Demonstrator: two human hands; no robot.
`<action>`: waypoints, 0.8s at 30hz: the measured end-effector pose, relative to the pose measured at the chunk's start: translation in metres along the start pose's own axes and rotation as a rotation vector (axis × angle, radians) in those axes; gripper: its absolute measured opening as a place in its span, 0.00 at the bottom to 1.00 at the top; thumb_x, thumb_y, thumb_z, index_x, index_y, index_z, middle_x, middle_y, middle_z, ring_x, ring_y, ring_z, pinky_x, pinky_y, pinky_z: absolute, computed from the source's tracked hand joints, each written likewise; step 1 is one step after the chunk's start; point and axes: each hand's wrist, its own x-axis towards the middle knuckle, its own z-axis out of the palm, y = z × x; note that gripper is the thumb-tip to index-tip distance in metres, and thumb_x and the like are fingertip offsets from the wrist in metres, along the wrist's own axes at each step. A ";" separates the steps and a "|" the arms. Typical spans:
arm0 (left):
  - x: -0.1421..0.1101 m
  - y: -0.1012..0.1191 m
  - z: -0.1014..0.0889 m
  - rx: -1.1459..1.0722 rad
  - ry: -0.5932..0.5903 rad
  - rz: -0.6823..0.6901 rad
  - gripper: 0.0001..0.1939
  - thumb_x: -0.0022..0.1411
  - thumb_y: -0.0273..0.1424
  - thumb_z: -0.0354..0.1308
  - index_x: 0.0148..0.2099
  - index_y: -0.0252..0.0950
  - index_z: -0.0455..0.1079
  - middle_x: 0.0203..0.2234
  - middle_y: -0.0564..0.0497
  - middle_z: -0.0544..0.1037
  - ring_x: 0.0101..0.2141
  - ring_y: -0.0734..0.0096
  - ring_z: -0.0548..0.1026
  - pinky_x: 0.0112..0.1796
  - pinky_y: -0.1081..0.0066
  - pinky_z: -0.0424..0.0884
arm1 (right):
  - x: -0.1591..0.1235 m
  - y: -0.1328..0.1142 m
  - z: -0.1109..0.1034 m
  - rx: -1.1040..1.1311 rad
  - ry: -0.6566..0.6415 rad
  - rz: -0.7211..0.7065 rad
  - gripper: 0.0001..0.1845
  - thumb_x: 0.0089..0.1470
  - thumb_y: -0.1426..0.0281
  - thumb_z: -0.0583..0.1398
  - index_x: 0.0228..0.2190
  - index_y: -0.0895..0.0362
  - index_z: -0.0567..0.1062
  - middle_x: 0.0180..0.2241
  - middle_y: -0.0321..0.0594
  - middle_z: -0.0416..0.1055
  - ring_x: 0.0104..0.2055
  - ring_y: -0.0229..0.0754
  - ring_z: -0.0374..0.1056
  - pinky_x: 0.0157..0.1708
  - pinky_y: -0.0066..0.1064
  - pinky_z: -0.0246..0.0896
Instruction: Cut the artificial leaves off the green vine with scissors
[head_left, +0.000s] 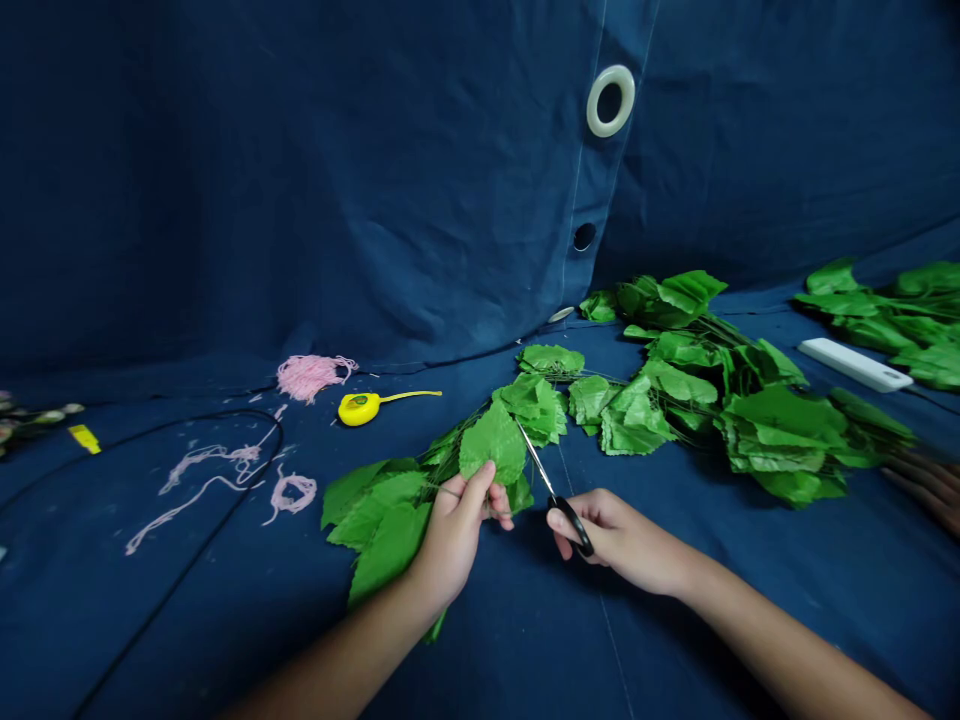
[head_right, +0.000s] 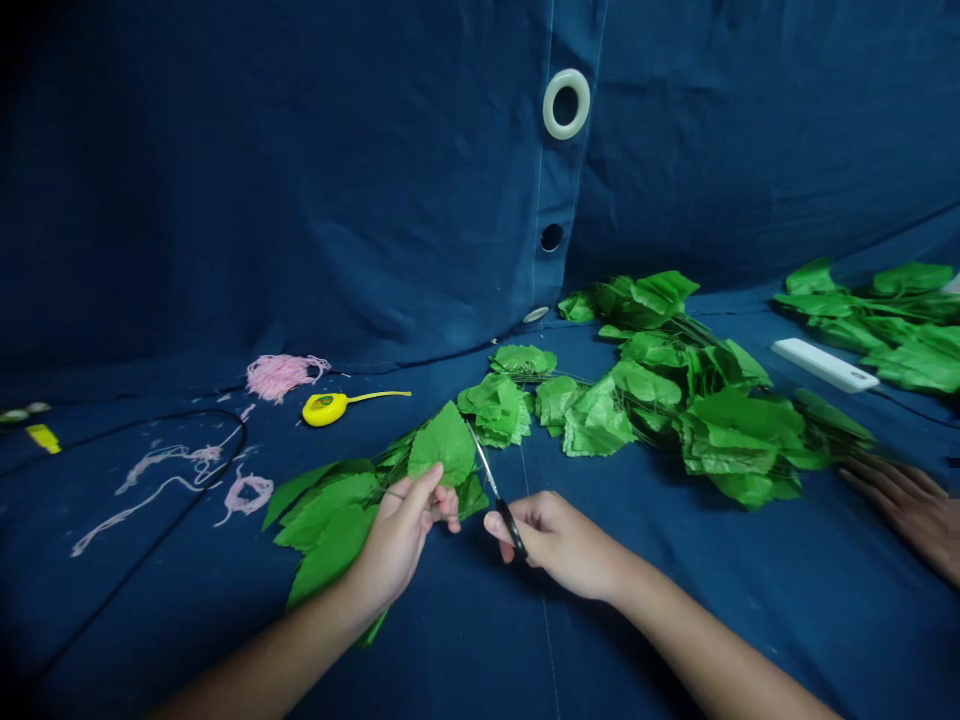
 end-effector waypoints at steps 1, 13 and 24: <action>0.000 0.000 0.000 0.000 0.000 0.001 0.21 0.66 0.43 0.62 0.27 0.34 0.67 0.22 0.52 0.71 0.24 0.70 0.72 0.29 0.69 0.72 | 0.000 0.000 0.000 0.001 0.000 0.002 0.34 0.62 0.43 0.57 0.29 0.64 0.75 0.21 0.33 0.56 0.24 0.28 0.50 0.24 0.19 0.45; 0.000 0.001 -0.001 0.015 -0.017 -0.002 0.21 0.66 0.43 0.61 0.27 0.34 0.68 0.22 0.52 0.70 0.24 0.70 0.72 0.29 0.69 0.72 | 0.003 0.006 0.000 0.029 -0.014 0.000 0.35 0.61 0.41 0.57 0.29 0.64 0.74 0.20 0.32 0.55 0.23 0.28 0.49 0.23 0.21 0.43; 0.000 0.000 0.000 0.014 -0.009 -0.014 0.21 0.65 0.44 0.63 0.27 0.34 0.67 0.22 0.53 0.70 0.24 0.71 0.71 0.29 0.69 0.72 | -0.002 0.002 -0.006 0.043 -0.092 -0.036 0.38 0.64 0.40 0.52 0.31 0.64 0.74 0.18 0.31 0.53 0.21 0.28 0.46 0.24 0.21 0.42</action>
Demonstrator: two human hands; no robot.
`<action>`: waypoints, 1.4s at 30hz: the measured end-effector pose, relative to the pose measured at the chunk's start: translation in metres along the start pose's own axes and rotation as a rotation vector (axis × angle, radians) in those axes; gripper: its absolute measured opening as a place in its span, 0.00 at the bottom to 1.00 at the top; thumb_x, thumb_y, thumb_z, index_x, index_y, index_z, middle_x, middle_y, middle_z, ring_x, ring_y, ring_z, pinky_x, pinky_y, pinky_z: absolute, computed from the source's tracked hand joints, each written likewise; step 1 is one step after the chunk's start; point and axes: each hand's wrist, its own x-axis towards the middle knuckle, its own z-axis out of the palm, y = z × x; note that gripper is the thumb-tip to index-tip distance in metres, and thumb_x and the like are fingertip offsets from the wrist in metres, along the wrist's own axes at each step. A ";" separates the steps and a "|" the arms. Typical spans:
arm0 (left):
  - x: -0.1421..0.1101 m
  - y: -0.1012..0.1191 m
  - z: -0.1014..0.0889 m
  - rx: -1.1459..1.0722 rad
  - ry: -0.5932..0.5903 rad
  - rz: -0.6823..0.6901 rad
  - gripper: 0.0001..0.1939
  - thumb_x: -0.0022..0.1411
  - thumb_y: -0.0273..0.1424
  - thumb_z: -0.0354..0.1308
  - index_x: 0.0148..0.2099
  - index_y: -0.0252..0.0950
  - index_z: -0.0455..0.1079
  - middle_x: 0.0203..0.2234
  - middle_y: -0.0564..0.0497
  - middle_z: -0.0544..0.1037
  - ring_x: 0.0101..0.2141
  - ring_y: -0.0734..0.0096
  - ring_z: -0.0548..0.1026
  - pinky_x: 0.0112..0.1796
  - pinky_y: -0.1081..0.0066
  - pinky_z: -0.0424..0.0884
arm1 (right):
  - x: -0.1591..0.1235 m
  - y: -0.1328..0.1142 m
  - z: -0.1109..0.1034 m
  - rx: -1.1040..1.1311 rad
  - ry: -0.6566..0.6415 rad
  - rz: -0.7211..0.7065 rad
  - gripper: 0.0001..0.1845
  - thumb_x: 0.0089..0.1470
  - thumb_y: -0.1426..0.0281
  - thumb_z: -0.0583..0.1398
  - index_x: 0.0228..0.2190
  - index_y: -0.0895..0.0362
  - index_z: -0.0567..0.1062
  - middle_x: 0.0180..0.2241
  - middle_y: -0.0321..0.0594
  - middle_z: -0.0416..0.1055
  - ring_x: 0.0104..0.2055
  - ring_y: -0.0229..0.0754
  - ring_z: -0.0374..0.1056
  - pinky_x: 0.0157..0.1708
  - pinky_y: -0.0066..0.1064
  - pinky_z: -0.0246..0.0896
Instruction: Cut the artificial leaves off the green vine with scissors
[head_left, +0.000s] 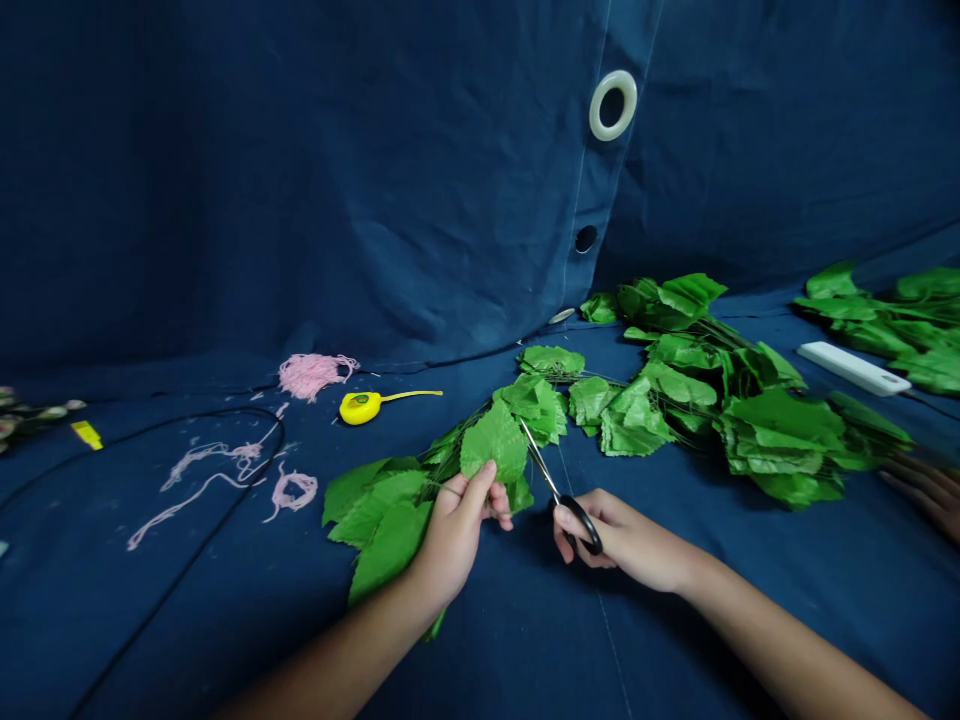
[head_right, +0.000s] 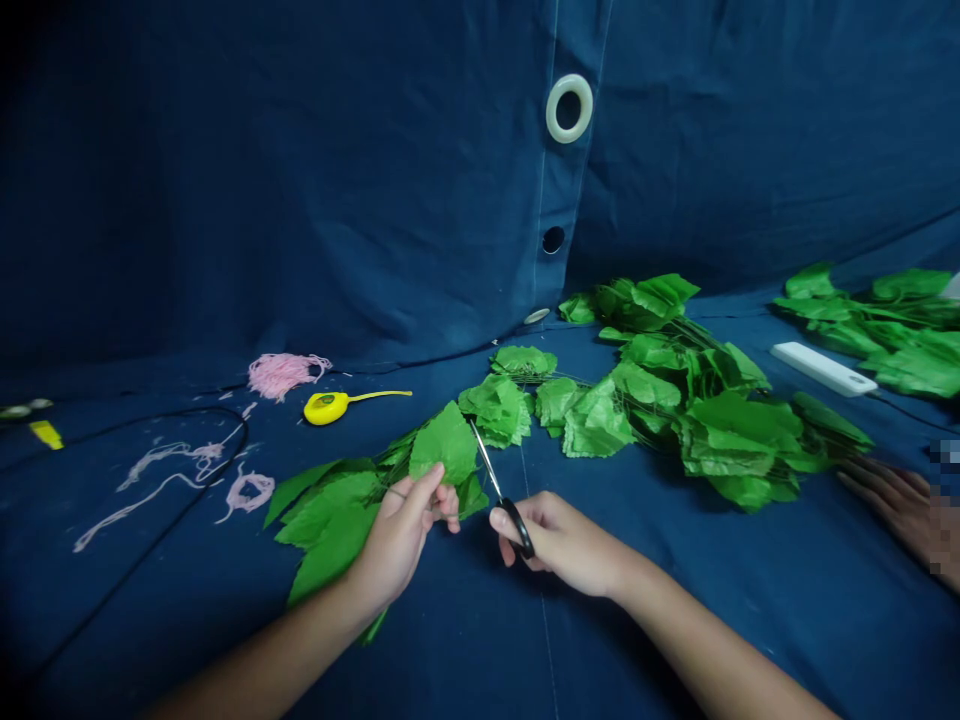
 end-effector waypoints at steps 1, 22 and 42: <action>0.000 0.000 0.000 0.003 0.001 0.001 0.21 0.65 0.44 0.63 0.27 0.34 0.67 0.22 0.53 0.70 0.24 0.71 0.71 0.29 0.70 0.72 | 0.000 0.001 0.000 -0.003 -0.001 0.005 0.38 0.64 0.40 0.52 0.31 0.64 0.75 0.18 0.30 0.52 0.21 0.28 0.46 0.23 0.21 0.41; -0.001 0.003 0.002 0.012 0.008 -0.011 0.21 0.62 0.45 0.65 0.27 0.34 0.67 0.21 0.52 0.70 0.23 0.71 0.71 0.29 0.69 0.72 | 0.002 0.000 0.003 0.035 0.012 -0.013 0.36 0.64 0.42 0.54 0.30 0.64 0.74 0.18 0.30 0.52 0.21 0.28 0.46 0.23 0.21 0.40; -0.004 -0.001 -0.001 0.044 -0.029 0.033 0.19 0.62 0.44 0.65 0.31 0.33 0.71 0.24 0.50 0.74 0.26 0.68 0.74 0.26 0.70 0.72 | 0.002 0.001 0.003 -0.050 0.021 0.002 0.36 0.63 0.42 0.55 0.30 0.64 0.75 0.20 0.32 0.55 0.22 0.28 0.48 0.23 0.21 0.42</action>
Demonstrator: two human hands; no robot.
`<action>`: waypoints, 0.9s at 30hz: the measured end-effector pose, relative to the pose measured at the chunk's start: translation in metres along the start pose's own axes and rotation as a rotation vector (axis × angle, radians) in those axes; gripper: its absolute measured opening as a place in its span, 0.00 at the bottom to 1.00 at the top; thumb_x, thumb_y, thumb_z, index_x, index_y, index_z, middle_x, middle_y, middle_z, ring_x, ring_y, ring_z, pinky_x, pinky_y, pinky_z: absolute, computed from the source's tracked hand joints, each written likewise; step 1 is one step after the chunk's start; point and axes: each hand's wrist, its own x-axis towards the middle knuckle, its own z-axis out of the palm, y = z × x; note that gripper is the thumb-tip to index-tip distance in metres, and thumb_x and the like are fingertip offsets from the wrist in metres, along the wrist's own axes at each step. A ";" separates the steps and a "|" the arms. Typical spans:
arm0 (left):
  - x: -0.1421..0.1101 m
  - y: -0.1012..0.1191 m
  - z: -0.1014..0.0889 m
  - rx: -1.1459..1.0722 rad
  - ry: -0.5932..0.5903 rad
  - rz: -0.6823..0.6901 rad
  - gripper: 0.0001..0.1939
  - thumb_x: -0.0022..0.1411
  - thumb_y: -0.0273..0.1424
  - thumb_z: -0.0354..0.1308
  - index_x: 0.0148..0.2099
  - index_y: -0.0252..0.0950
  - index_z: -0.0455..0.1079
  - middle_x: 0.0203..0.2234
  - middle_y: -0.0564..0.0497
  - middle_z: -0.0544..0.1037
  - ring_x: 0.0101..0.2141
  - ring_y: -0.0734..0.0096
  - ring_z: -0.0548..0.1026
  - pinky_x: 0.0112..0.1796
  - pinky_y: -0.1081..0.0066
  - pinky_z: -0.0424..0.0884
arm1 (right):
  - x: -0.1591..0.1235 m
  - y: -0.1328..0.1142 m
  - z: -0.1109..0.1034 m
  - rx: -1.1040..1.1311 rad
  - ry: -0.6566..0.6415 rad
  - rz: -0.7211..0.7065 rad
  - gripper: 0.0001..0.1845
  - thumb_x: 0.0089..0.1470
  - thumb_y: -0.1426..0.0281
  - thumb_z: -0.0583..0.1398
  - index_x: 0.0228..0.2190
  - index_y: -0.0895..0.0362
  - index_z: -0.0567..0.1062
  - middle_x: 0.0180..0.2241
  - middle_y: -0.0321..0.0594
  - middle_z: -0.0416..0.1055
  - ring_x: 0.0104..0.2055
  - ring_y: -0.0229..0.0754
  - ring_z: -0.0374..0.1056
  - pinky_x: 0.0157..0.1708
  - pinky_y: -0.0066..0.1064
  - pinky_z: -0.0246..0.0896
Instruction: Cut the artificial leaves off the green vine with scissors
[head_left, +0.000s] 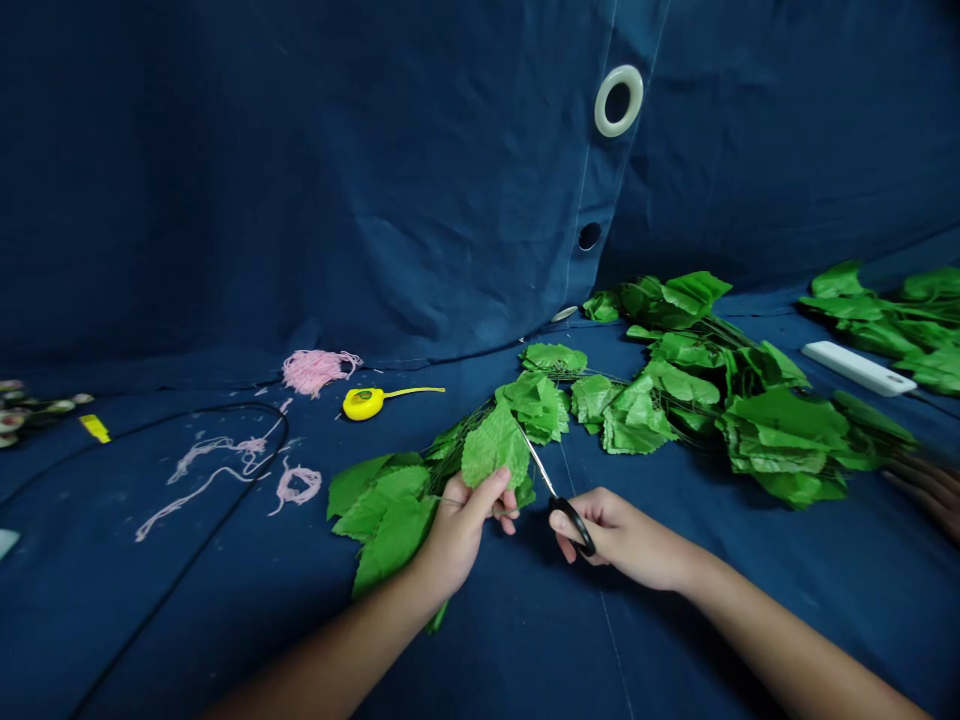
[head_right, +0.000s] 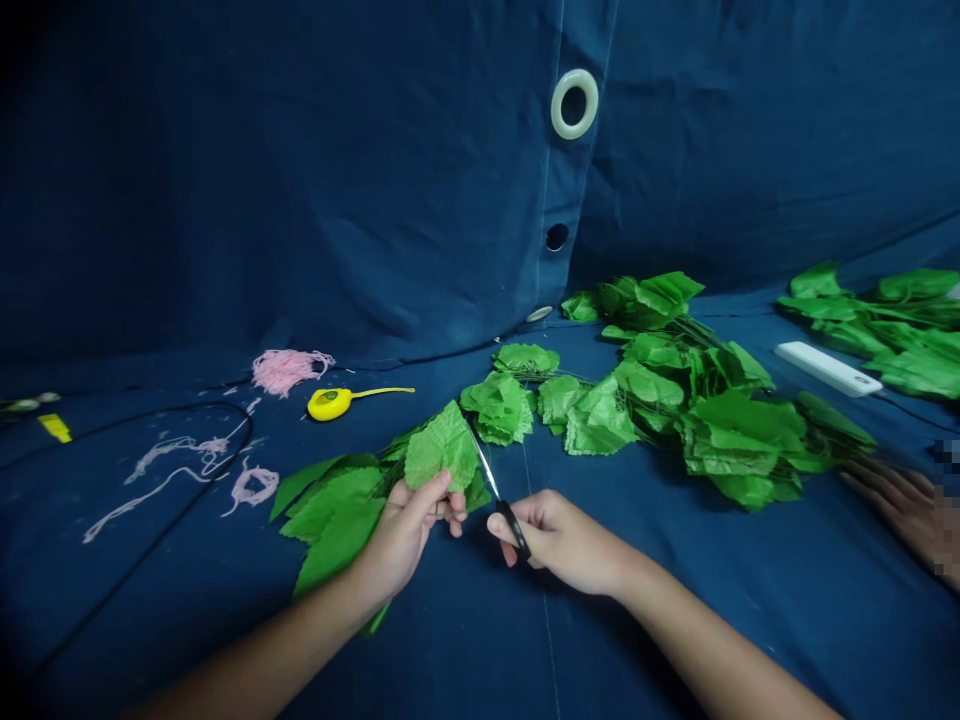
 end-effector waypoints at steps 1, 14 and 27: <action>0.000 0.000 0.000 0.013 -0.002 0.008 0.18 0.62 0.44 0.65 0.31 0.34 0.71 0.24 0.50 0.74 0.25 0.70 0.73 0.25 0.71 0.71 | 0.000 0.000 0.000 -0.013 -0.005 -0.001 0.36 0.63 0.42 0.55 0.30 0.64 0.75 0.20 0.32 0.55 0.22 0.28 0.49 0.24 0.21 0.42; 0.003 0.002 -0.001 0.142 -0.011 0.038 0.23 0.68 0.43 0.60 0.25 0.34 0.65 0.18 0.54 0.68 0.18 0.76 0.66 0.22 0.73 0.63 | -0.006 -0.004 -0.004 0.002 -0.091 -0.027 0.37 0.68 0.43 0.49 0.33 0.64 0.75 0.19 0.32 0.56 0.23 0.29 0.50 0.27 0.22 0.45; 0.003 0.001 -0.004 -0.058 -0.008 -0.120 0.25 0.67 0.51 0.58 0.30 0.40 0.53 0.10 0.63 0.54 0.14 0.78 0.53 0.21 0.74 0.55 | -0.001 0.010 -0.008 0.085 -0.043 -0.171 0.36 0.66 0.45 0.53 0.28 0.66 0.76 0.21 0.34 0.56 0.24 0.29 0.52 0.27 0.23 0.43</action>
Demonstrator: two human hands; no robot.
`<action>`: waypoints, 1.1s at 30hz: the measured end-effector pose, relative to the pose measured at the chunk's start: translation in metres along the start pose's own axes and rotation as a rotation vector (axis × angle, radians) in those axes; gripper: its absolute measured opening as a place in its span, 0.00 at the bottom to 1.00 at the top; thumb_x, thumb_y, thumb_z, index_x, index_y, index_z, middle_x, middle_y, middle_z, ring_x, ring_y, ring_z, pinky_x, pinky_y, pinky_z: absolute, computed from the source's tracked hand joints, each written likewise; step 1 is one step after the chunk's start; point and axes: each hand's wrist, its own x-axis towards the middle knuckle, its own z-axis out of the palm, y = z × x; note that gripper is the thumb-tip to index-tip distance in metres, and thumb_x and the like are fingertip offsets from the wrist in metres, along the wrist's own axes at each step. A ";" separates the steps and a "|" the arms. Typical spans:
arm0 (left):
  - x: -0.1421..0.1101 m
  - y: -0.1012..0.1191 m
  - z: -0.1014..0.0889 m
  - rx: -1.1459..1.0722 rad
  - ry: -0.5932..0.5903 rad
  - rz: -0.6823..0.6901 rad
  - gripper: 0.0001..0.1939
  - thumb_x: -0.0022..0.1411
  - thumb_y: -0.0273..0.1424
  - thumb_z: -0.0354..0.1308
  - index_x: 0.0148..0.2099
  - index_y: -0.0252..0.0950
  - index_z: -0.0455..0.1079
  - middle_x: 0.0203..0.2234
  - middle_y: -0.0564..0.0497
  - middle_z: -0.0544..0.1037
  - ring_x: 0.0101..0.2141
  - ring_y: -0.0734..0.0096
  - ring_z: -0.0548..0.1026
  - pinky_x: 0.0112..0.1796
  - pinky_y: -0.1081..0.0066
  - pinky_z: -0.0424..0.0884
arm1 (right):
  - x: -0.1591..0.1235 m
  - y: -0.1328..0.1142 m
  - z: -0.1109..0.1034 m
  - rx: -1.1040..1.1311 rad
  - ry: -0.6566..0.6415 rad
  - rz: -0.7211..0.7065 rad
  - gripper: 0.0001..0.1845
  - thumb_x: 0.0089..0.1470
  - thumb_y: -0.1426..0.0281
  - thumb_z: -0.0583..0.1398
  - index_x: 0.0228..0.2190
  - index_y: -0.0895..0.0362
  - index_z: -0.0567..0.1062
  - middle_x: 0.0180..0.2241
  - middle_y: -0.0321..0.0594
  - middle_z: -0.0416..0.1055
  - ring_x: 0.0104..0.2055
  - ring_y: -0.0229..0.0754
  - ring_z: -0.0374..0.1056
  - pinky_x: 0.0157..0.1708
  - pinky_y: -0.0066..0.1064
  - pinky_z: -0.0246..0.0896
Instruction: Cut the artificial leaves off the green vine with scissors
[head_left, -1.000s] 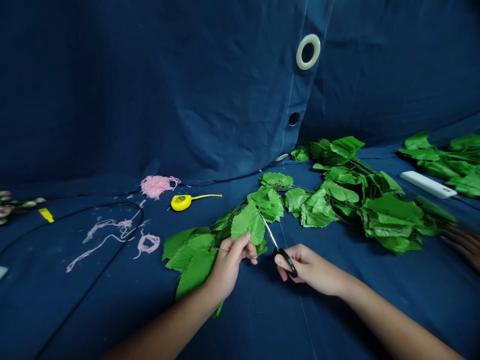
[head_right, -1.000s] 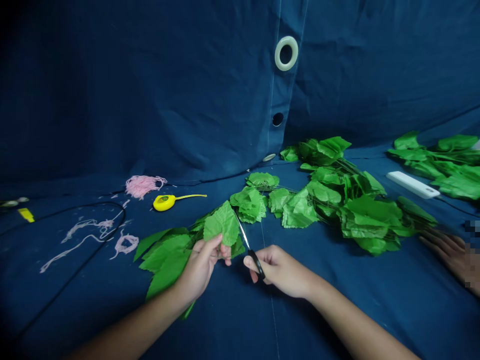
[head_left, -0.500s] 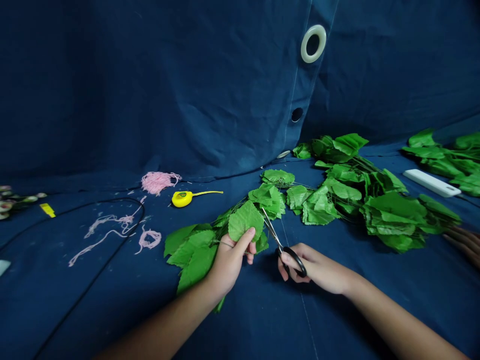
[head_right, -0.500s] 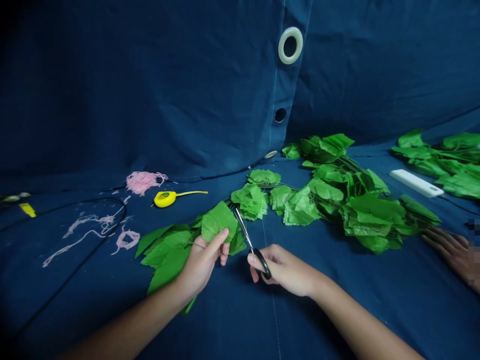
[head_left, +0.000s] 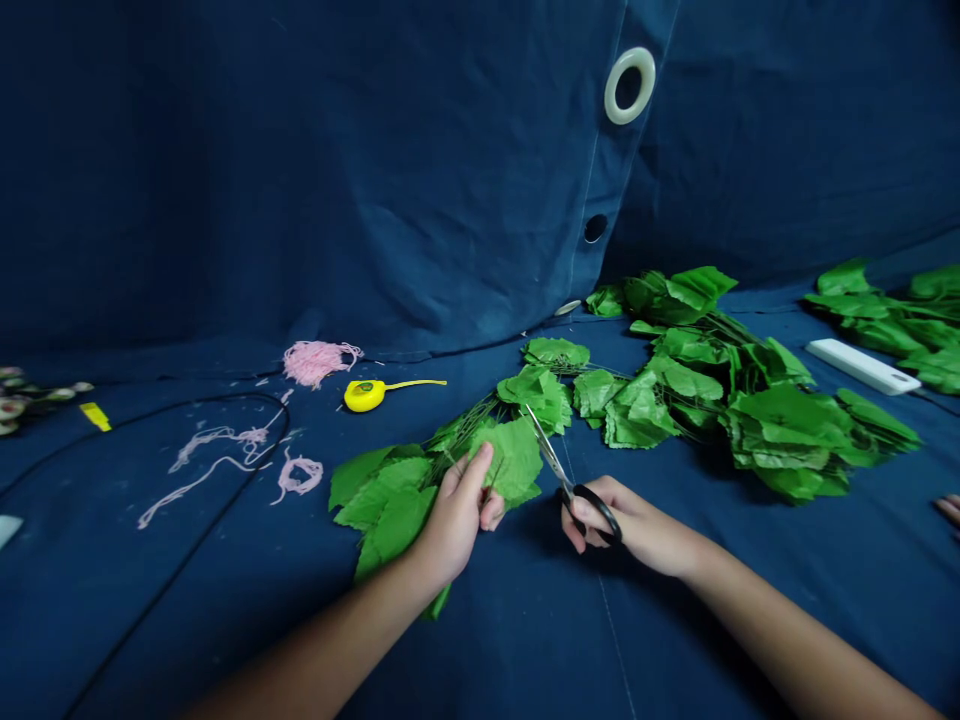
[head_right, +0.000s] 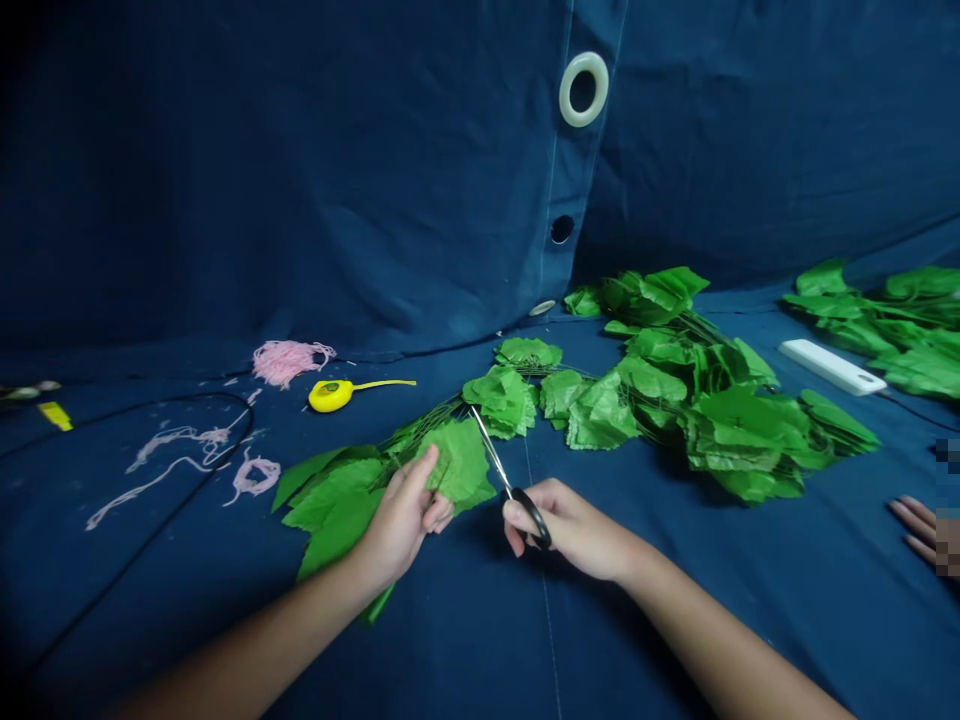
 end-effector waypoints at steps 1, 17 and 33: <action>0.000 0.000 0.000 -0.001 0.007 0.005 0.23 0.66 0.49 0.61 0.33 0.41 0.55 0.10 0.64 0.54 0.14 0.78 0.53 0.20 0.75 0.54 | 0.000 0.003 -0.001 0.054 -0.012 -0.002 0.36 0.66 0.44 0.53 0.28 0.66 0.76 0.20 0.34 0.55 0.24 0.29 0.50 0.26 0.24 0.41; 0.000 0.001 -0.001 0.038 -0.008 0.074 0.17 0.66 0.42 0.64 0.35 0.38 0.62 0.14 0.63 0.55 0.18 0.81 0.54 0.24 0.77 0.58 | 0.003 0.005 -0.008 -0.003 0.112 -0.119 0.34 0.64 0.47 0.58 0.25 0.66 0.76 0.21 0.36 0.59 0.25 0.30 0.52 0.28 0.24 0.44; -0.002 0.008 0.006 0.024 0.119 0.137 0.17 0.61 0.41 0.67 0.37 0.37 0.63 0.22 0.58 0.63 0.22 0.78 0.61 0.21 0.76 0.60 | -0.003 -0.004 -0.022 -0.240 0.032 0.094 0.35 0.64 0.43 0.56 0.29 0.63 0.78 0.23 0.36 0.60 0.27 0.31 0.52 0.28 0.24 0.43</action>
